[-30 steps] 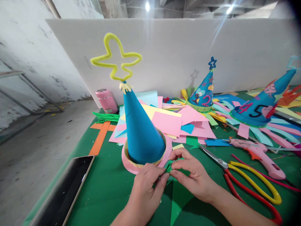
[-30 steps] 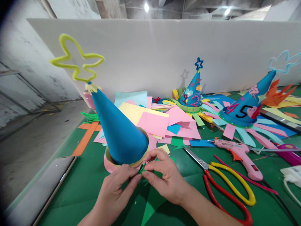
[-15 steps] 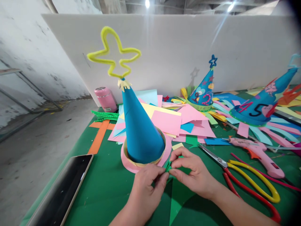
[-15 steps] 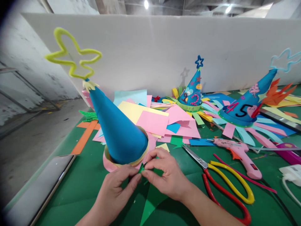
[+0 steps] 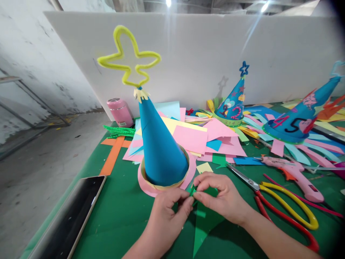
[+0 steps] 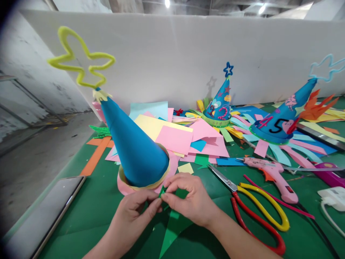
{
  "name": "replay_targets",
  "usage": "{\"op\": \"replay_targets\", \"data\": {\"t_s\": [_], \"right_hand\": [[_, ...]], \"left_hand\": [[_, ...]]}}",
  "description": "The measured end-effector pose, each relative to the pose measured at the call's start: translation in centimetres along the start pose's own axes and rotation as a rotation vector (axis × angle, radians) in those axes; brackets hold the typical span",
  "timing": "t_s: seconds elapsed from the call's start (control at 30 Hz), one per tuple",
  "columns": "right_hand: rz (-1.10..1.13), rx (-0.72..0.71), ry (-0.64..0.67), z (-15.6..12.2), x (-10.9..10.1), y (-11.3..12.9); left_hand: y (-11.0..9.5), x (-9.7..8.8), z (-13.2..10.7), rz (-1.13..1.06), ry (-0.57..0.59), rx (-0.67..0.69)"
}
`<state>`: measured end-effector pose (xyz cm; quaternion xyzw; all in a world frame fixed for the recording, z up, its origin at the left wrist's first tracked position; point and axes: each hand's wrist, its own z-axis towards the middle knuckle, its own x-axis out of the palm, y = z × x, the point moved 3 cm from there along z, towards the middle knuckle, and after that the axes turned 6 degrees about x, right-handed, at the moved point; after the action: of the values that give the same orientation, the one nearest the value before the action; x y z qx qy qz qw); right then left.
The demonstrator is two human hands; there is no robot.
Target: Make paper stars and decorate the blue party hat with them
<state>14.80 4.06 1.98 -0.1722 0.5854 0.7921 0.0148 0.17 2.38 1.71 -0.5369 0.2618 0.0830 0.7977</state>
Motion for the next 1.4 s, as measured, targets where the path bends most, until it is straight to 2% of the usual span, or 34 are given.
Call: {"op": "replay_targets", "data": {"t_s": [0.43,0.6,0.8,1.2,1.4], "right_hand": [[0.016,0.036,-0.021,-0.1,0.7,-0.1],[0.083,0.119,-0.064,-0.3,0.8,-0.7],[0.106,0.117,0.115,-0.2,1.2,-0.6],[0.097,0.111,0.09,0.0,1.0,-0.4],[0.085,0.126,0.109,0.0,0.9,-0.3]], "left_hand": [[0.5,0.3,0.0,-0.104,-0.055,-0.111],[0.9,0.4,0.0,-0.168,-0.054,-0.175],[0.7,0.4,0.0,-0.173,-0.06,-0.117],[0.6,0.2,0.1,-0.089,-0.066,-0.063],[0.5,0.3,0.1,-0.111,-0.059,-0.077]]}}
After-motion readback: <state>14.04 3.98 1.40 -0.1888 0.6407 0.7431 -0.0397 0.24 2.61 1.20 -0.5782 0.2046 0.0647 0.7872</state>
